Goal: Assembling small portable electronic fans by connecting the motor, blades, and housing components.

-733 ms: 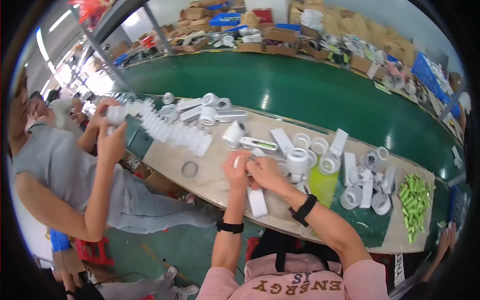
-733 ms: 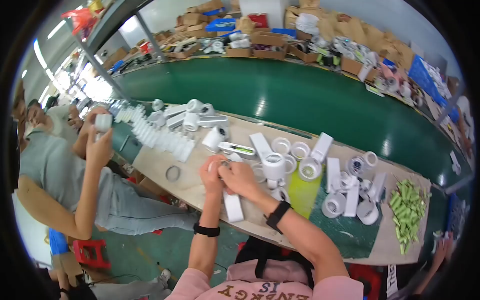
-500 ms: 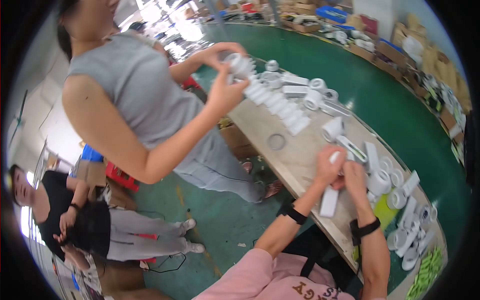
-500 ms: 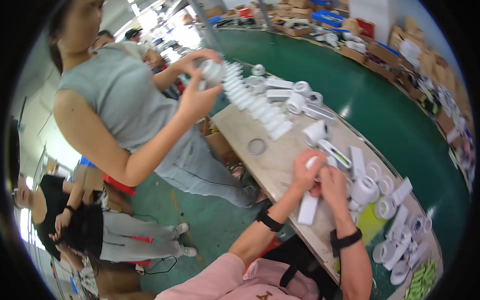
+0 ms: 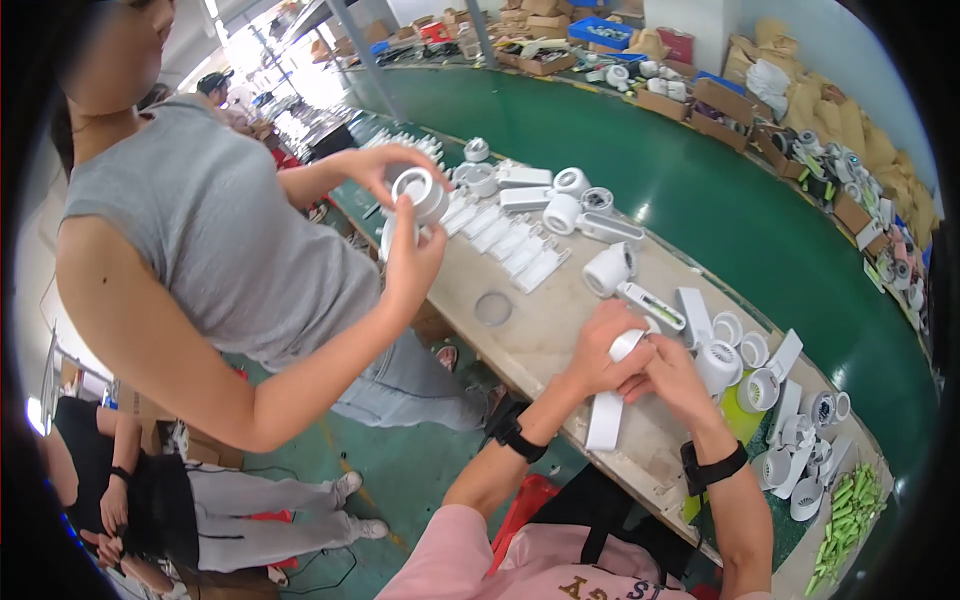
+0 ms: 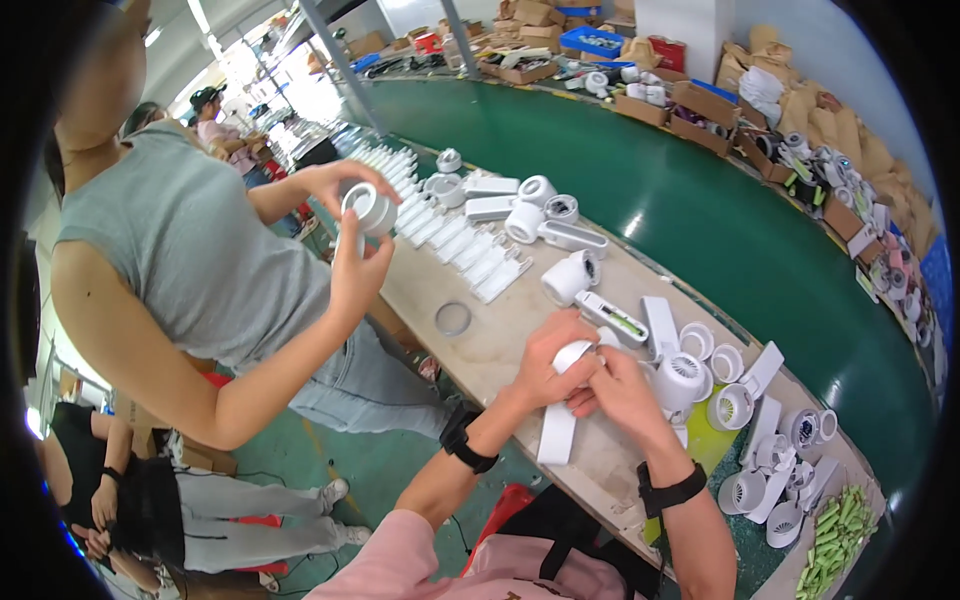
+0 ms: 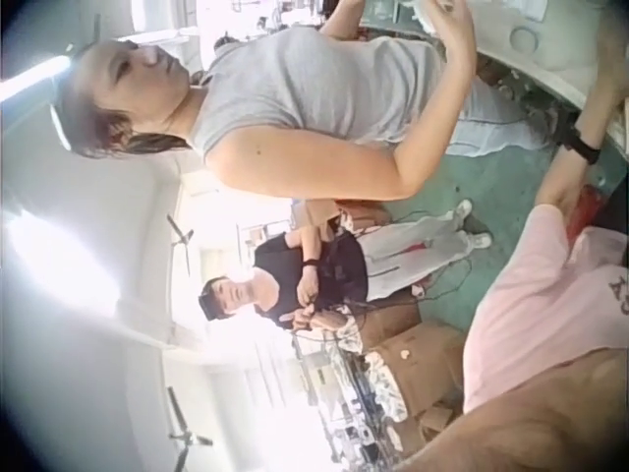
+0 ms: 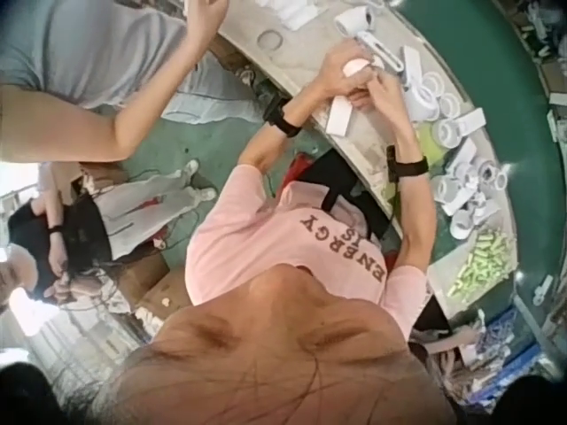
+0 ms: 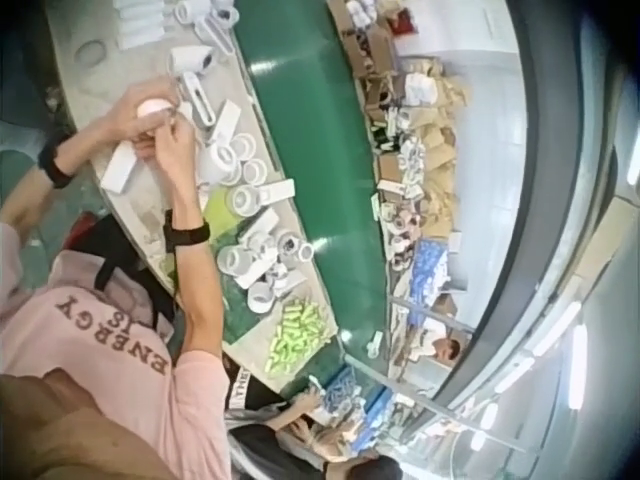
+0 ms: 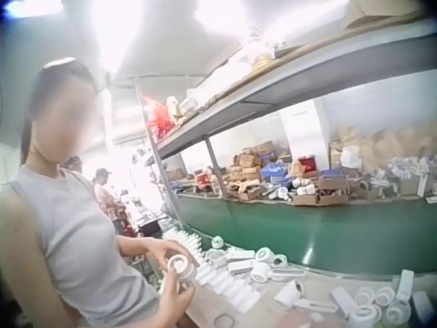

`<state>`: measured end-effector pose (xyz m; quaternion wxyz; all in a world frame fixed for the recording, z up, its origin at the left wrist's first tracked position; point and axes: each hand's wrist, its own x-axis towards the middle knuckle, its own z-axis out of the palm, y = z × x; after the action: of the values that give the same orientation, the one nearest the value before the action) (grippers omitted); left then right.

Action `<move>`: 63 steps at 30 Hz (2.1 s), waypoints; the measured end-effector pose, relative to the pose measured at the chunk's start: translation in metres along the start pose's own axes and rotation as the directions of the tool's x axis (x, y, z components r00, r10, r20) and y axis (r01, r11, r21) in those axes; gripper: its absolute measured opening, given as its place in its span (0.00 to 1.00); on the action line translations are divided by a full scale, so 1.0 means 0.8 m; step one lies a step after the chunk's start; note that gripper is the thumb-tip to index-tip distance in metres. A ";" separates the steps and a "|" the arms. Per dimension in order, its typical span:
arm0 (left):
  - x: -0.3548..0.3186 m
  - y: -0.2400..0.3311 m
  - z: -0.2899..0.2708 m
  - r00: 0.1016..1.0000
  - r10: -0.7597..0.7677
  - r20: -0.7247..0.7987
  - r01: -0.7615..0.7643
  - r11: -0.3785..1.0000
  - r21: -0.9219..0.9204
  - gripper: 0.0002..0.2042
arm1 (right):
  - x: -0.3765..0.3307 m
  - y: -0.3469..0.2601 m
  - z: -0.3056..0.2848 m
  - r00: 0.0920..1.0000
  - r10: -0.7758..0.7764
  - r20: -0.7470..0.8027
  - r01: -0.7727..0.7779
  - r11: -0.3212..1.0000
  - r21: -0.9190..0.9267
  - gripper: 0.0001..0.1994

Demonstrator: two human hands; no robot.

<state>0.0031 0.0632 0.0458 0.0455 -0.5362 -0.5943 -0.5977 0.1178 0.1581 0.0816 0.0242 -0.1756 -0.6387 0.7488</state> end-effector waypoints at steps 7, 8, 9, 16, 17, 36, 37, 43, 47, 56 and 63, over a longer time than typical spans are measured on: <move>-0.014 -0.001 0.008 0.991 -0.133 -0.029 0.130 0.989 -0.072 0.11 | -0.005 0.011 0.008 1.000 -0.010 -0.011 0.010 0.999 0.031 0.16; -0.017 -0.004 0.011 0.985 -0.165 -0.040 0.163 0.985 -0.050 0.10 | -0.002 0.017 0.006 1.000 0.009 -0.023 -0.007 0.997 0.075 0.16; -0.017 -0.004 0.014 0.979 -0.195 -0.051 0.194 0.981 -0.032 0.10 | -0.003 0.022 0.004 0.999 0.025 -0.037 -0.020 0.993 0.118 0.17; -0.023 -0.033 -0.030 0.924 -0.339 -0.179 0.270 0.906 -0.325 0.08 | -0.028 0.034 -0.031 0.999 -0.039 0.011 0.033 0.944 0.328 0.14; -0.011 -0.036 -0.039 0.825 -0.548 -0.139 0.388 0.728 -0.565 0.09 | -0.033 0.034 -0.040 1.000 -0.015 -0.020 0.023 0.825 0.565 0.14; -0.040 -0.002 0.027 0.752 -0.625 -0.212 0.396 0.684 -0.613 0.16 | -0.086 -0.019 -0.031 0.968 -0.250 -0.015 0.117 0.503 -0.856 0.20; -0.040 0.000 0.027 0.754 -0.625 -0.203 0.398 0.680 -0.616 0.16 | -0.098 -0.027 -0.035 0.959 -0.282 -0.018 0.126 0.487 -0.864 0.20; -0.046 0.007 0.023 0.675 -0.715 -0.181 0.470 0.607 -0.641 0.17 | -0.197 -0.075 -0.033 0.961 -0.275 -0.032 0.087 0.410 -0.908 0.17; -0.062 0.010 0.013 0.666 -0.729 -0.158 0.394 0.523 -0.756 0.21 | -0.268 -0.063 0.000 0.999 -0.041 -0.006 0.007 0.323 -0.946 0.16; -0.127 0.116 0.006 0.917 -0.322 -0.237 0.373 0.903 0.216 0.20 | -0.361 0.036 0.054 0.854 0.245 -0.459 -0.405 0.866 -0.293 0.11; -0.133 0.170 0.030 0.970 -0.206 0.133 0.159 0.942 0.297 0.15 | -0.334 0.061 0.067 0.829 -0.061 -0.556 -0.288 0.805 -0.518 0.09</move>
<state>0.1563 -0.0198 0.0552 0.0179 -0.5132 -0.7228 -0.4624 0.3616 0.0290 0.1029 0.1035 -0.4203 -0.7898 0.4346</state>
